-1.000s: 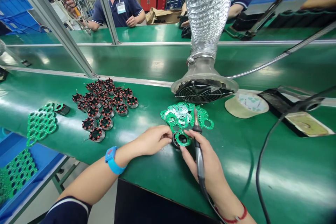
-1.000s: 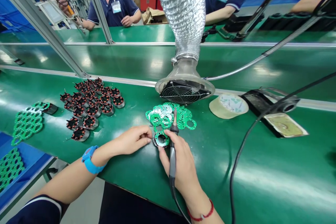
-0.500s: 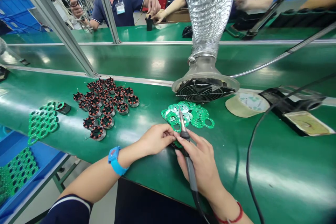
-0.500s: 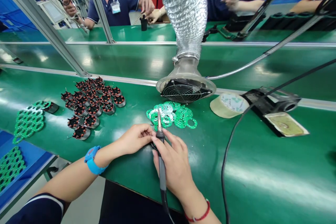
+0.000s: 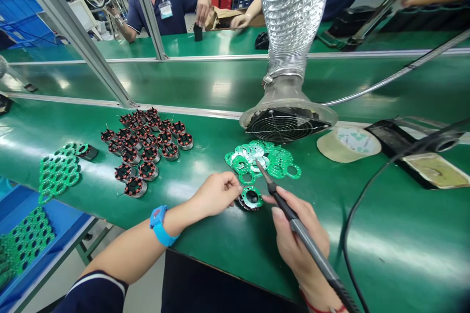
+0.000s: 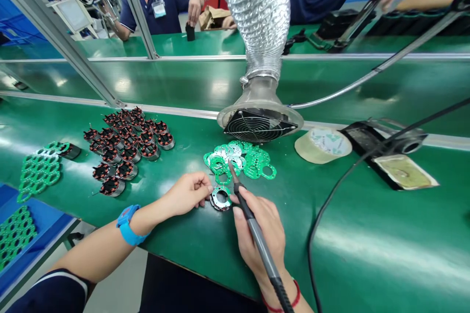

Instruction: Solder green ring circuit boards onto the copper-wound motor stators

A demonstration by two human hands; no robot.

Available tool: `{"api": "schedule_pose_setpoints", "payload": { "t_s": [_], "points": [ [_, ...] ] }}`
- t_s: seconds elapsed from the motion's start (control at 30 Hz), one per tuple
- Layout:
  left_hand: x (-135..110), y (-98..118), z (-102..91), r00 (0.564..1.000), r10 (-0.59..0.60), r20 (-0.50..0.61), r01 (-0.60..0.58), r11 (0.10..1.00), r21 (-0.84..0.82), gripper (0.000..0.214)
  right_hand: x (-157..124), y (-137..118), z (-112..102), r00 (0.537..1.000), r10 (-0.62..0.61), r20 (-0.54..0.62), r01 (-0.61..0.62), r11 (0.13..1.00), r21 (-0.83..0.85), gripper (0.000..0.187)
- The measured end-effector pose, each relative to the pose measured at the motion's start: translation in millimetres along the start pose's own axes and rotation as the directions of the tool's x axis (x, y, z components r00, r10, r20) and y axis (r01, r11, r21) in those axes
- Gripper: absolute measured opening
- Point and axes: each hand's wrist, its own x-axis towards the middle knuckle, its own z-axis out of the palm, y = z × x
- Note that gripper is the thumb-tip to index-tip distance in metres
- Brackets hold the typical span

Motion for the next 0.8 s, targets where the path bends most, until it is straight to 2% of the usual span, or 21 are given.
{"api": "schedule_pose_setpoints", "payload": {
  "t_s": [0.07, 0.13, 0.37, 0.67, 0.8],
  "points": [
    [-1, 0, 0.1, 0.999, 0.045, -0.018, -0.044, 0.998, 0.052, 0.011, -6, 2, -2, 0.995, 0.096, -0.022, -0.095, 0.993, 0.065, 0.032],
    [-2, 1, 0.4, 0.997, 0.075, -0.033, -0.072, 0.993, 0.096, 0.011, -10, 3, -4, 0.989, 0.144, -0.042, -0.137, 0.981, 0.140, 0.025],
    [-5, 8, 1.7, 0.987, 0.143, -0.071, -0.122, 0.961, 0.247, 0.014, -13, 3, -6, 0.988, 0.125, -0.089, -0.082, 0.922, 0.378, 0.019],
    [-10, 9, 8.4, 0.962, 0.231, -0.143, -0.138, 0.869, 0.476, 0.017, -11, 2, -7, 0.987, 0.142, -0.078, -0.100, 0.913, 0.397, 0.018],
    [-11, 10, 9.5, 0.964, 0.224, -0.140, -0.119, 0.841, 0.528, 0.017, -13, 2, -7, 0.989, 0.121, -0.084, -0.081, 0.922, 0.379, 0.017]
  ]
}}
